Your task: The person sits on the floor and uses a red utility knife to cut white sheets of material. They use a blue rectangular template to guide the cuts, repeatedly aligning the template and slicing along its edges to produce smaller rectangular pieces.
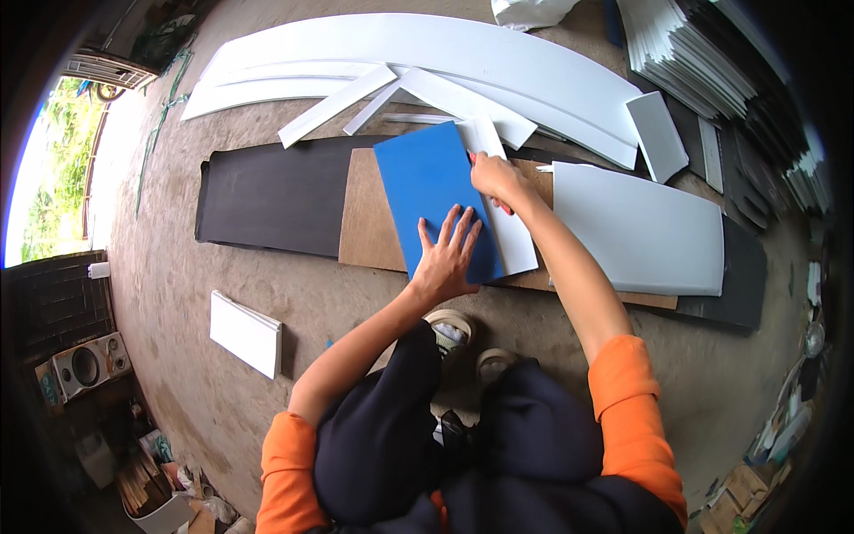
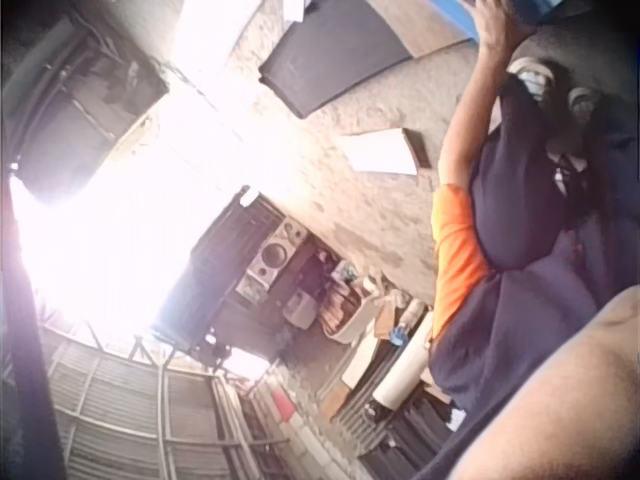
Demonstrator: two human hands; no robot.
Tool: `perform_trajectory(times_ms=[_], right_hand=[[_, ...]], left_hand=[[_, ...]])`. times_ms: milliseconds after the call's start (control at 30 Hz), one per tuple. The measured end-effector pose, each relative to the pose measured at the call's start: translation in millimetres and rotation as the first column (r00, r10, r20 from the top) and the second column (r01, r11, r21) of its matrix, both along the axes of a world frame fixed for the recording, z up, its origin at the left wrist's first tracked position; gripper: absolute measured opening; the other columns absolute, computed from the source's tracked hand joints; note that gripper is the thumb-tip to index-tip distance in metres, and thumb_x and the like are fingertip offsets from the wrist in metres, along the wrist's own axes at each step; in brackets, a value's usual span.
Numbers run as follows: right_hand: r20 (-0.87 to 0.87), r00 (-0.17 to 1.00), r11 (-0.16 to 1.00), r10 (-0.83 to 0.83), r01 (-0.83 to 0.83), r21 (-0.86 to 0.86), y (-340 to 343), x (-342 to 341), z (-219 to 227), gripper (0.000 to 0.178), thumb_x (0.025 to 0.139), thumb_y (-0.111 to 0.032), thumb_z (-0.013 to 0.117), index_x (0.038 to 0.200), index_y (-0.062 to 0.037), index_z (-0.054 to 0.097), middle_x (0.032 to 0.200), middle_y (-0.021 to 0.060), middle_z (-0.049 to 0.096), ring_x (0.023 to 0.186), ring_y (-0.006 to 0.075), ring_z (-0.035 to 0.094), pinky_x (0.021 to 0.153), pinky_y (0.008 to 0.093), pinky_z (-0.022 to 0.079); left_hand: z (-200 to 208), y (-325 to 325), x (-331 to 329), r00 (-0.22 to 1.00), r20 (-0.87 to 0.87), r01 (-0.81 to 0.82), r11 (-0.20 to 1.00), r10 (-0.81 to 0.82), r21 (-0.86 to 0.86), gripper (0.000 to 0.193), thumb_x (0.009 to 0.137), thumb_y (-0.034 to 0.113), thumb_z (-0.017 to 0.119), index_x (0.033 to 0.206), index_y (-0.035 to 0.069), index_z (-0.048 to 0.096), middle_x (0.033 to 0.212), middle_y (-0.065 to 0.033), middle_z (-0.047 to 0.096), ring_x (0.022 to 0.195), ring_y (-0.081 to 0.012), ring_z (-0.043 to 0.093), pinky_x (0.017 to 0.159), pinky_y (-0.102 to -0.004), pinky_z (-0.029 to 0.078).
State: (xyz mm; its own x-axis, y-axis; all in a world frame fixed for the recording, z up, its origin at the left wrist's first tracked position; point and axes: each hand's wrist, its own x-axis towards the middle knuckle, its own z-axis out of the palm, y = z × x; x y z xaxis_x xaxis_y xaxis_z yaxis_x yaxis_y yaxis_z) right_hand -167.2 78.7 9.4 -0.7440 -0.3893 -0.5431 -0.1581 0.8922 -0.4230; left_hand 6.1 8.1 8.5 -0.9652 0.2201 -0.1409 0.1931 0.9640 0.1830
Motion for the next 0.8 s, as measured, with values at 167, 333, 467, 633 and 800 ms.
perform_trajectory(times_ms=[167, 333, 467, 633, 800], right_hand=[[0.175, 0.985, 1.0, 0.001, -0.003, 0.009, 34.9, 49.3, 23.4, 0.03, 0.081, -0.012, 0.038, 0.102, 0.0053, 0.05, 0.086, 0.0228, 0.063, 0.072, 0.032, 0.064, 0.07, 0.0397, 0.051], [0.111, 0.992, 0.999, 0.053, -0.052, -0.006, 73.2, 85.2, 7.4, 0.029, 0.081, -0.01, 0.037, 0.103, 0.0065, 0.046, 0.082, 0.0256, 0.061, 0.069, 0.0328, 0.064, 0.068, 0.0422, 0.051], [0.221, 0.974, 0.998, 0.053, -0.047, -0.032, 87.6, 112.7, 21.1, 0.027, 0.086, -0.017, 0.037, 0.098, 0.0068, 0.044, 0.08, 0.0273, 0.06, 0.066, 0.0339, 0.063, 0.069, 0.0435, 0.05], [0.114, 0.99, 0.994, 0.088, -0.079, -0.077, 99.2, 121.9, 8.7, 0.029, 0.088, -0.018, 0.037, 0.1, 0.0081, 0.043, 0.067, 0.0234, 0.06, 0.048, 0.0301, 0.06, 0.053, 0.0411, 0.051], [0.036, 0.998, 0.998, 0.057, -0.056, -0.043, 90.7, 110.7, 3.6, 0.026, 0.086, -0.017, 0.039, 0.097, 0.0068, 0.044, 0.069, 0.0246, 0.06, 0.051, 0.0329, 0.06, 0.059, 0.0436, 0.051]], left_hand=[[-4.0, -2.0, 4.5, 1.0, -0.025, 0.006, 0.999, -0.007, -0.043, 0.104, 0.05, 0.051, 0.074, 0.132, 0.005, 0.03, 0.14, -0.0129, 0.021, 0.131, -0.0301, 0.015, 0.089, -0.0692, 0.023], [-6.8, 6.2, 2.8, 0.996, -0.087, 0.003, 0.999, -0.006, -0.032, 0.103, 0.048, 0.05, 0.075, 0.13, 0.006, 0.033, 0.139, -0.0119, 0.023, 0.13, -0.0293, 0.018, 0.088, -0.0685, 0.025], [-6.4, 3.7, 6.2, 0.997, -0.082, -0.015, 0.998, 0.011, -0.054, 0.101, 0.048, 0.05, 0.075, 0.129, 0.007, 0.034, 0.138, -0.0116, 0.024, 0.129, -0.029, 0.018, 0.087, -0.0685, 0.026], [-7.0, 5.0, 4.1, 0.997, -0.083, -0.011, 0.998, 0.007, -0.055, 0.101, 0.049, 0.051, 0.074, 0.13, 0.006, 0.034, 0.138, -0.0116, 0.023, 0.129, -0.029, 0.019, 0.086, -0.0685, 0.026], [-10.0, 3.0, -6.3, 0.993, -0.111, -0.04, 0.999, 0.036, -0.034, 0.1, 0.05, 0.051, 0.074, 0.13, 0.006, 0.033, 0.138, -0.0122, 0.024, 0.13, -0.0294, 0.018, 0.086, -0.0686, 0.026]])
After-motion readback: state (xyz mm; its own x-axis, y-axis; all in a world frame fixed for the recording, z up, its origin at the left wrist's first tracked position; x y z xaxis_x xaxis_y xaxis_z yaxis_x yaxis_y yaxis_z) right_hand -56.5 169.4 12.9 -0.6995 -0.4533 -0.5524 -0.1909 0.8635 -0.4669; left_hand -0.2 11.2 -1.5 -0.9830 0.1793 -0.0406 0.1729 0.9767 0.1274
